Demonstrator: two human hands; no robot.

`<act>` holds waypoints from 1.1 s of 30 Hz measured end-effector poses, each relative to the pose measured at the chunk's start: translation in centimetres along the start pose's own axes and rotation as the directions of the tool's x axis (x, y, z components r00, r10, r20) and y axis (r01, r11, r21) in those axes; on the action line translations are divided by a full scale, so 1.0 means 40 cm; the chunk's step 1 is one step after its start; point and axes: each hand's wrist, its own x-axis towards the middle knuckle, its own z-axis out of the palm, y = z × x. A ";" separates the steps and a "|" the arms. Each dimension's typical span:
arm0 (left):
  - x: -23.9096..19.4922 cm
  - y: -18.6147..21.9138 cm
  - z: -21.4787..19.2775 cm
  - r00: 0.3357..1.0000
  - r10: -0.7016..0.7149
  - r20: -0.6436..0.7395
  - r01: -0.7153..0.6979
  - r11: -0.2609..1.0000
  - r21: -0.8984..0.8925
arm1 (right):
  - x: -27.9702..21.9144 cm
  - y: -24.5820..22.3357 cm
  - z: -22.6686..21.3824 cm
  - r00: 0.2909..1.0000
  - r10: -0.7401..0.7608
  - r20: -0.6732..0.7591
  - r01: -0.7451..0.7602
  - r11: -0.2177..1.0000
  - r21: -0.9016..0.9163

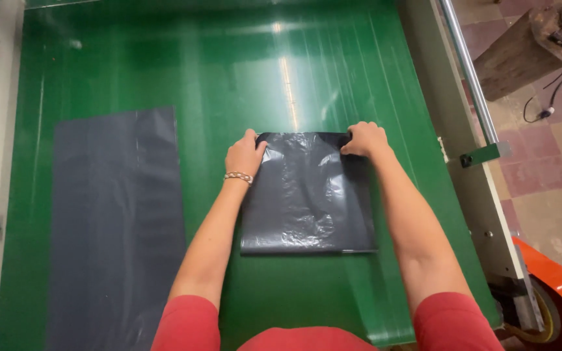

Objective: Picking up plastic bags from a conveyor belt, folding them into compact squares, and stacking them in a plastic crate.

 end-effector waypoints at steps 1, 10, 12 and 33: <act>-0.018 0.015 0.000 1.000 0.000 -0.003 0.000 1.000 -0.002 | 0.000 -0.001 0.013 1.000 -0.001 -0.002 0.001 1.000 -0.002; -0.220 0.055 -0.060 0.704 0.077 0.707 0.569 0.534 -0.625 | -0.420 -0.073 -0.023 0.643 -0.272 -0.715 0.325 0.943 -0.067; -0.249 0.008 -0.095 0.646 0.239 0.725 0.737 0.051 -0.674 | -0.564 -0.073 0.003 0.488 -0.261 -0.833 0.473 0.881 0.001; -0.480 0.188 0.032 0.878 0.427 -0.218 -0.377 0.895 0.237 | -0.715 -0.239 0.057 0.487 -0.283 -0.826 0.671 0.727 0.146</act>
